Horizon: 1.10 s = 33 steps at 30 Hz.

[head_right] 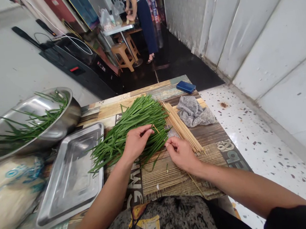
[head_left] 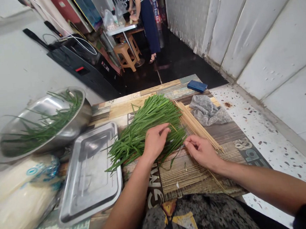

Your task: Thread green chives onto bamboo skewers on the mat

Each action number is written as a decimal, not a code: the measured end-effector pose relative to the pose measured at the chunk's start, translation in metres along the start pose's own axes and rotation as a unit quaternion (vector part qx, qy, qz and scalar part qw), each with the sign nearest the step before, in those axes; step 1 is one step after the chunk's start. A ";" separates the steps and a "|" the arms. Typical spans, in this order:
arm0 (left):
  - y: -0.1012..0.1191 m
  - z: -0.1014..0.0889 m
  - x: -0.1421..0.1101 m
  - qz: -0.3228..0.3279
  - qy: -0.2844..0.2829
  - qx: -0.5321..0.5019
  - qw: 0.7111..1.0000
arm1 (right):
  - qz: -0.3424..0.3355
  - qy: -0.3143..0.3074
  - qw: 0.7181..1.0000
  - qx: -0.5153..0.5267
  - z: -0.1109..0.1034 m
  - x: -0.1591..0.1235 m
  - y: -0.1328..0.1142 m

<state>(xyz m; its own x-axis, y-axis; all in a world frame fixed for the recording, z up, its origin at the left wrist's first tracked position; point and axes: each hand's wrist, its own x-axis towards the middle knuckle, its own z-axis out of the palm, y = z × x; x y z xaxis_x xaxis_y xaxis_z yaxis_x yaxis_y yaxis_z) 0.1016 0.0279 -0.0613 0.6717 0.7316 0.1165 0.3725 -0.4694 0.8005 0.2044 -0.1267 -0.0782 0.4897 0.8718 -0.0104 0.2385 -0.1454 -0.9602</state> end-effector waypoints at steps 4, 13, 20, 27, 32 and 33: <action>-0.001 0.000 -0.001 -0.003 -0.005 -0.002 1.000 | -0.002 -0.002 1.000 0.001 0.000 0.000 -0.001; 0.000 0.002 -0.002 -0.004 -0.009 0.001 1.000 | -0.002 -0.005 1.000 0.012 0.000 0.001 -0.001; 0.000 0.001 -0.002 -0.003 -0.011 0.003 1.000 | 0.002 -0.006 1.000 0.009 -0.001 0.001 -0.001; 0.000 0.001 -0.001 -0.004 -0.011 -0.006 1.000 | 0.007 -0.005 1.000 0.014 0.000 0.001 0.001; -0.002 0.001 0.000 0.000 -0.014 -0.010 1.000 | 0.016 -0.010 1.000 0.013 0.000 0.002 0.001; -0.002 0.002 0.000 0.001 -0.014 -0.011 1.000 | 0.016 -0.010 1.000 0.012 0.000 0.002 0.000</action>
<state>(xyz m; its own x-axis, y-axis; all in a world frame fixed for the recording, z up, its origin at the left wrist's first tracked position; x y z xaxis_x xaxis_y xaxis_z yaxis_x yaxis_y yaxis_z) 0.1018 0.0278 -0.0637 0.6901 0.7166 0.1016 0.3577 -0.4597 0.8129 0.2056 -0.1254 -0.0785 0.4802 0.8759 -0.0460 0.2024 -0.1617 -0.9659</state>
